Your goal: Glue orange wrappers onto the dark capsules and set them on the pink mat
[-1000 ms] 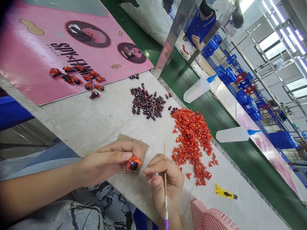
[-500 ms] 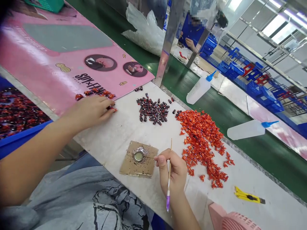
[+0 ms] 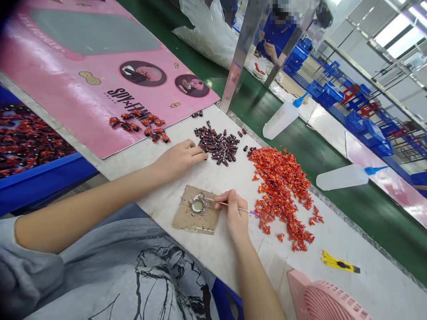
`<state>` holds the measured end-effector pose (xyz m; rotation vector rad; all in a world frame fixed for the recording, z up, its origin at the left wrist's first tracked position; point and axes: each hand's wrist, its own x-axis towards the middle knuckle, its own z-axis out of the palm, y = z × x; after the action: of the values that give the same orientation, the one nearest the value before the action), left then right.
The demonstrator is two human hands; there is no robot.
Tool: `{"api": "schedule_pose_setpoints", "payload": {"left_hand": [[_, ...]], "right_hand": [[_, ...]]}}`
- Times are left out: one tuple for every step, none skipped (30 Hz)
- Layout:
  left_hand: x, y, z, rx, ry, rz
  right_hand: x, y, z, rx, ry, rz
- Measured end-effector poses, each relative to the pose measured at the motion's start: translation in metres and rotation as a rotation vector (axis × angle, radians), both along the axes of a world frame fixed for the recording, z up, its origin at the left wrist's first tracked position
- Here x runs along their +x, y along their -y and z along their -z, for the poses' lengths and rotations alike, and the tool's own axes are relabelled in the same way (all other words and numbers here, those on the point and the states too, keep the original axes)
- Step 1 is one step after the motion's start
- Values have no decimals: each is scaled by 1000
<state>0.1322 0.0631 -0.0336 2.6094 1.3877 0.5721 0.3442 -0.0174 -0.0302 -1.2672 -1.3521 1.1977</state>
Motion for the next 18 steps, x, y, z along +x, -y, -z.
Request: {"api": "schedule_pose_setpoints", "payload": {"left_hand": [[-2,5,0,-10,47,-29],[-4,11,1,-34,129,-61],[-6,18,1,-76,246,-93],[-7,25,1,-141,393,-126],[-8,33,0,-224,563,-161],[-9,40,-1,-324,745,-198],[-10,46,-2,-423,907,-235],[-10,52,-3,-510,1045,-272],[-11,57,-4,-576,1148,-304],[-12,61,-5,-617,1221,-326],[-13,64,-6,-643,1271,-339],[-13,66,-7,-663,1309,-343],[-14,68,-8,-686,1355,-343],[-15,69,-9,-722,1416,-341],[-15,70,-9,-759,1476,-335],[-15,71,-10,-791,1525,-325],[-14,72,-10,-814,1555,-313],[-13,73,-9,-826,1574,-301]], "right_hand": [[-2,1,1,-20,16,2],[-3,2,1,-42,34,3],[-5,3,0,-64,55,4],[-7,4,-1,-85,75,6],[-8,5,-1,-103,93,9],[-10,5,-2,-116,109,13],[-11,5,-3,-125,120,17],[-12,5,-3,-131,129,22],[-12,5,-3,-134,137,28],[-12,5,-3,-139,142,32],[-13,5,-4,-148,146,30],[-13,5,-4,-162,146,23],[-13,4,-4,-178,142,10],[-12,4,-5,-196,133,-5],[-12,4,-6,-211,119,-16],[-11,4,-6,-221,101,-22],[-10,4,-7,-224,82,-20],[-9,4,-7,-224,59,-11]]}}
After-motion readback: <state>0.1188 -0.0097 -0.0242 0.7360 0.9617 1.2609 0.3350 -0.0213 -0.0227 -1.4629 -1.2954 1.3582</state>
